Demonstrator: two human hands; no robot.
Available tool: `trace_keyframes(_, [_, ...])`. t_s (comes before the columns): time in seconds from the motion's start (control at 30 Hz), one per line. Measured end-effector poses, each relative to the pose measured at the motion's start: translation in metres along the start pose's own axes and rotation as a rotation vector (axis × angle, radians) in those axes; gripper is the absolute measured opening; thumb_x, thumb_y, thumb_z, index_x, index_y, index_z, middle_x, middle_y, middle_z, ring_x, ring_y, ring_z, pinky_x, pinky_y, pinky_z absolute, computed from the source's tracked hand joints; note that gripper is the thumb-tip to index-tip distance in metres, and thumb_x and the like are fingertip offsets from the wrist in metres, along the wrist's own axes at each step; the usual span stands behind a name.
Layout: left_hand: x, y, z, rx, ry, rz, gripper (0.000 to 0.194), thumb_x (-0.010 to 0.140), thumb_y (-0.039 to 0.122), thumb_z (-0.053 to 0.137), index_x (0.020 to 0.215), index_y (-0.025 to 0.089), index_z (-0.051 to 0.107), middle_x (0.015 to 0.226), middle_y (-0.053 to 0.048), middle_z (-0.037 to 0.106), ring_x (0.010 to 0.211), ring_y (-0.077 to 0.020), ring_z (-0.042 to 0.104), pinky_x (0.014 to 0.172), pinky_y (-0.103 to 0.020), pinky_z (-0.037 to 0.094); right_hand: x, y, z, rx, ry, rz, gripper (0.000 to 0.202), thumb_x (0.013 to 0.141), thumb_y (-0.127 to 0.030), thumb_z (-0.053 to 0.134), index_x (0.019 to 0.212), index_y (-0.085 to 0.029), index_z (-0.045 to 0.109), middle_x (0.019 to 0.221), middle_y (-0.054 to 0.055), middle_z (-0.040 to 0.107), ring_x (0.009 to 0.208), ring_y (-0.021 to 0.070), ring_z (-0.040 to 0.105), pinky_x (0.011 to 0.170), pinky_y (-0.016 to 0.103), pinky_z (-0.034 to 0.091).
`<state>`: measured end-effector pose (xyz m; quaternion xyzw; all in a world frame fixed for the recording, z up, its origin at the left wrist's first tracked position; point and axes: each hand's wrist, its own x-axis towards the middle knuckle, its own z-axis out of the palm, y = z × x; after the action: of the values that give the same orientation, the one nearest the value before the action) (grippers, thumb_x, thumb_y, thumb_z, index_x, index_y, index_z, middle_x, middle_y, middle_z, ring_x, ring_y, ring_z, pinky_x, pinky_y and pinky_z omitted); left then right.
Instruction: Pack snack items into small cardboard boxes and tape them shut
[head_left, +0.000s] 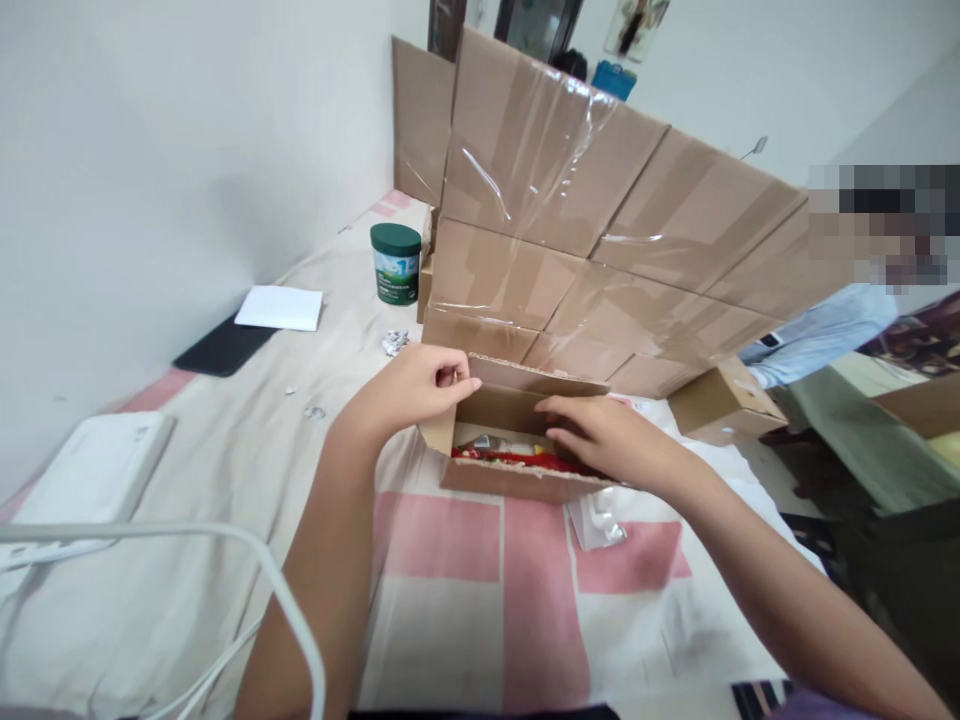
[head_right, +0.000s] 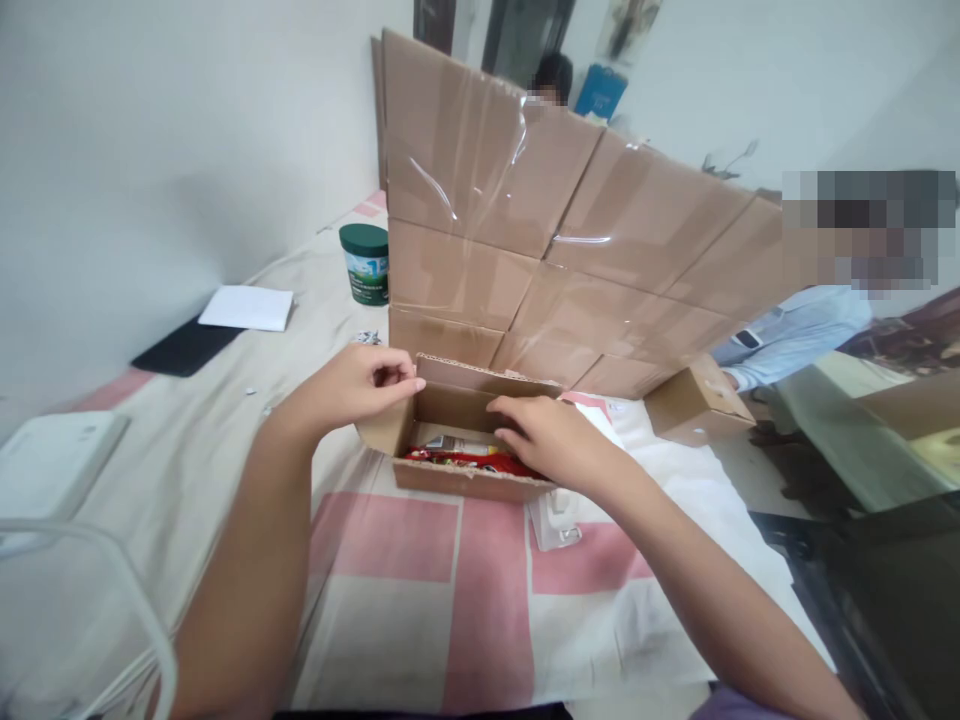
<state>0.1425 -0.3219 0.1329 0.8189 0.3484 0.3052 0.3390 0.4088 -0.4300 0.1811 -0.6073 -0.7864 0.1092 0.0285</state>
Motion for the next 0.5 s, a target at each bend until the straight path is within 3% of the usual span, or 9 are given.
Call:
trace_keyframes(0.13, [0.001, 0.003, 0.002, -0.127, 0.089, 0.078, 0.03, 0.094, 0.041, 0.058, 0.075, 0.019, 0.063, 0.077, 0.001, 0.063, 0.074, -0.0137, 0.057, 0.069, -0.026, 0.044, -0.035, 0.016, 0.005, 0.224, 0.633, 0.069, 0.024, 0.1, -0.043, 0.057, 0.098, -0.024, 0.072, 0.097, 0.005, 0.077, 0.089, 0.0219, 0.072, 0.084, 0.034, 0.053])
trace_keyframes(0.17, [0.003, 0.003, 0.003, -0.133, 0.101, 0.098, 0.03, 0.096, 0.04, 0.055, 0.076, 0.019, 0.062, 0.079, 0.0, 0.063, 0.077, -0.014, 0.058, 0.071, -0.026, 0.045, -0.043, 0.022, 0.011, 0.279, 0.694, 0.089, 0.03, 0.101, -0.047, 0.054, 0.095, -0.024, 0.073, 0.094, 0.005, 0.077, 0.089, 0.0226, 0.072, 0.084, 0.035, 0.054])
trace_keyframes(0.2, [0.004, 0.003, 0.005, -0.132, 0.111, 0.11, 0.029, 0.097, 0.039, 0.054, 0.077, 0.019, 0.063, 0.081, 0.0, 0.063, 0.079, -0.0142, 0.059, 0.073, -0.026, 0.046, -0.049, 0.029, 0.019, 0.344, 0.657, 0.082, 0.038, 0.102, -0.053, 0.05, 0.095, -0.024, 0.074, 0.095, 0.006, 0.077, 0.091, 0.024, 0.072, 0.085, 0.037, 0.054])
trace_keyframes(0.3, [0.007, 0.003, 0.011, -0.14, 0.111, 0.102, 0.021, 0.096, 0.033, 0.055, 0.084, 0.02, 0.065, 0.095, -0.002, 0.064, 0.088, -0.015, 0.061, 0.077, -0.026, 0.05, -0.059, 0.046, 0.05, 0.538, 0.348, 0.002, 0.066, 0.1, -0.071, 0.03, 0.103, -0.027, 0.079, 0.113, 0.01, 0.077, 0.117, 0.0316, 0.067, 0.103, 0.047, 0.05])
trace_keyframes(0.33, [0.008, 0.003, 0.012, -0.143, 0.099, 0.093, 0.018, 0.095, 0.033, 0.056, 0.087, 0.02, 0.067, 0.101, -0.003, 0.063, 0.091, -0.0157, 0.062, 0.079, -0.027, 0.052, -0.06, 0.049, 0.06, 0.602, 0.299, -0.021, 0.075, 0.098, -0.076, 0.024, 0.106, -0.028, 0.08, 0.118, 0.01, 0.076, 0.127, 0.0337, 0.062, 0.11, 0.051, 0.046])
trace_keyframes(0.43, [0.009, 0.002, 0.017, -0.133, 0.037, 0.088, 0.015, 0.094, 0.034, 0.059, 0.097, 0.022, 0.068, 0.116, -0.005, 0.061, 0.1, -0.0179, 0.063, 0.081, -0.028, 0.055, -0.06, 0.053, 0.084, 0.823, 0.389, -0.075, 0.095, 0.083, -0.094, 0.015, 0.112, -0.029, 0.079, 0.118, 0.011, 0.076, 0.135, 0.0383, 0.055, 0.12, 0.058, 0.037])
trace_keyframes(0.5, [0.011, 0.001, 0.024, -0.101, -0.029, 0.105, 0.016, 0.094, 0.03, 0.057, 0.105, 0.024, 0.067, 0.126, -0.006, 0.057, 0.105, -0.0185, 0.062, 0.084, -0.03, 0.056, -0.059, 0.051, 0.094, 0.934, 0.494, -0.085, 0.096, 0.075, -0.1, 0.025, 0.113, -0.029, 0.077, 0.117, 0.011, 0.076, 0.132, 0.0403, 0.058, 0.119, 0.06, 0.038])
